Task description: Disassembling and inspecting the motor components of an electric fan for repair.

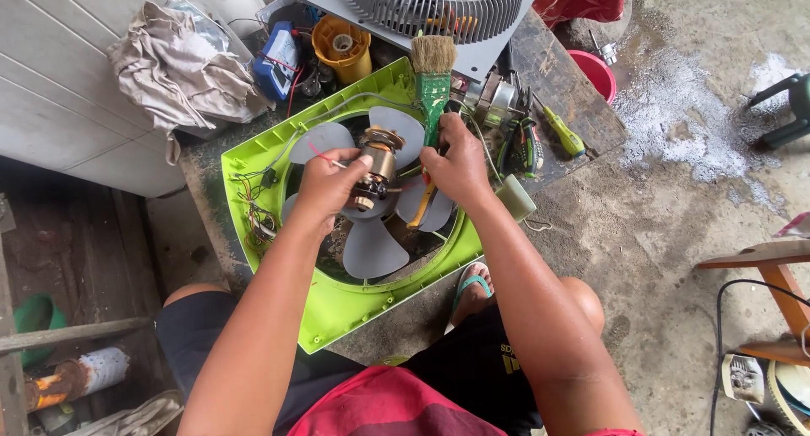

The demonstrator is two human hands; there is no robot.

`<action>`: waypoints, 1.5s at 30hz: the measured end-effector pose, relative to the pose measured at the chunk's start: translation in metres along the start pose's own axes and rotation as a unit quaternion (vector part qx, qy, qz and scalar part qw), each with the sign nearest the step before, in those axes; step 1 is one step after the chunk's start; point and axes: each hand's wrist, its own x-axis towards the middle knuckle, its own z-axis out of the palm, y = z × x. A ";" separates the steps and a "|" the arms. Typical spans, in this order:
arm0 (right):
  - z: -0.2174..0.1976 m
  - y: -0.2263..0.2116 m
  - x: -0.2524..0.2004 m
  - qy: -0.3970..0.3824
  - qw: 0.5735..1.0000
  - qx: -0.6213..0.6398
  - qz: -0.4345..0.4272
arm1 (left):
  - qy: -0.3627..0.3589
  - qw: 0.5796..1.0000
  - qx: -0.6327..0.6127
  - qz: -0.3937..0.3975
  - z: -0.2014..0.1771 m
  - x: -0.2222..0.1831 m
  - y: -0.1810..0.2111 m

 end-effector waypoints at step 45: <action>0.006 0.011 0.001 0.017 0.997 -0.056 -0.051 | 0.026 0.997 0.009 -0.067 -0.033 -0.006 0.014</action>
